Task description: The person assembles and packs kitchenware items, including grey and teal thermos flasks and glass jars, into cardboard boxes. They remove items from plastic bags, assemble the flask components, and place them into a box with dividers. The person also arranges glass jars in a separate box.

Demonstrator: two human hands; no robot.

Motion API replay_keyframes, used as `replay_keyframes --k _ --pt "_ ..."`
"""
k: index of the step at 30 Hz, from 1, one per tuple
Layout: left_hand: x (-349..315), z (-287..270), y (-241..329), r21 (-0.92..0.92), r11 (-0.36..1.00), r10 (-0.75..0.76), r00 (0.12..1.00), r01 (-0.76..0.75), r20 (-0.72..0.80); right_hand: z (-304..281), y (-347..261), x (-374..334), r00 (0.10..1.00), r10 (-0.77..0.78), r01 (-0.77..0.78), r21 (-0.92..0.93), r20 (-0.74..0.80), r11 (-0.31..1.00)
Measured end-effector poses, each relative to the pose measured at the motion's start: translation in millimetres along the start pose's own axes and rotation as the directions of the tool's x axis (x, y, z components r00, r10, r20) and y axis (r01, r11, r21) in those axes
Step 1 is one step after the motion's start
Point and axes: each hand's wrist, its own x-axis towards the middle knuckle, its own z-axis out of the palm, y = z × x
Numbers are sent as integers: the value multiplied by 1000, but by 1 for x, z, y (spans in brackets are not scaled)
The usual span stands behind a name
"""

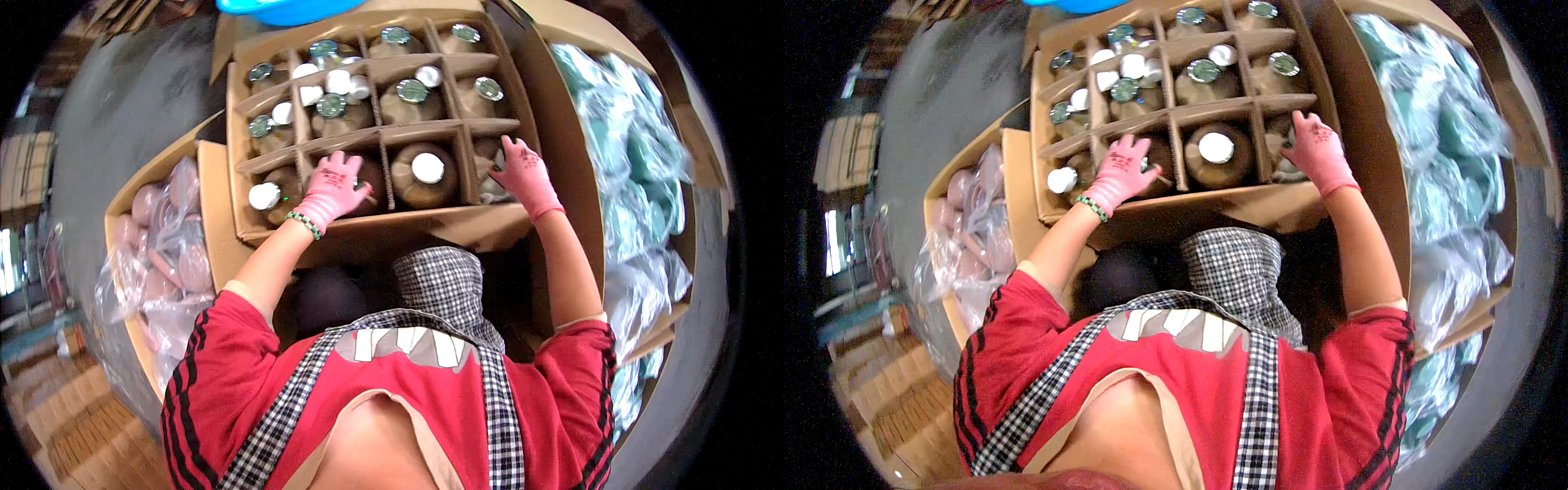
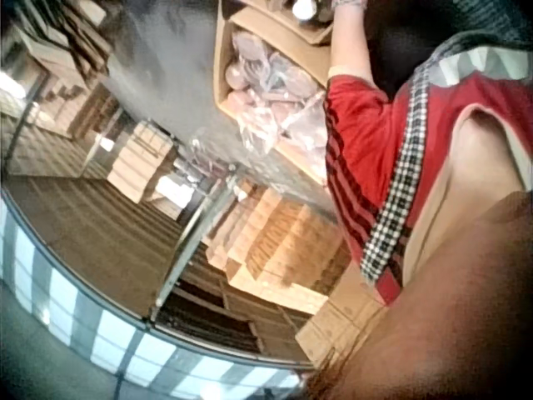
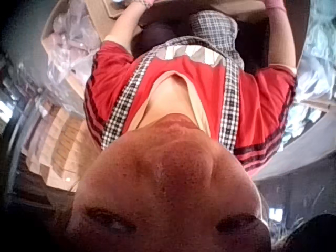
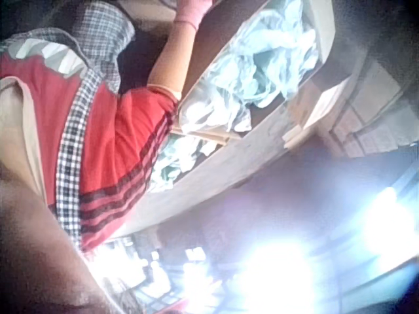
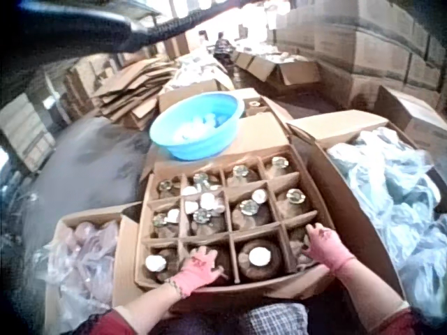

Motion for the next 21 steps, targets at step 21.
replay_keyframes --k 21 --pt "67 -23 -162 -297 936 -339 713 190 -614 23 -12 6 973 202 -218 -165 -110 962"
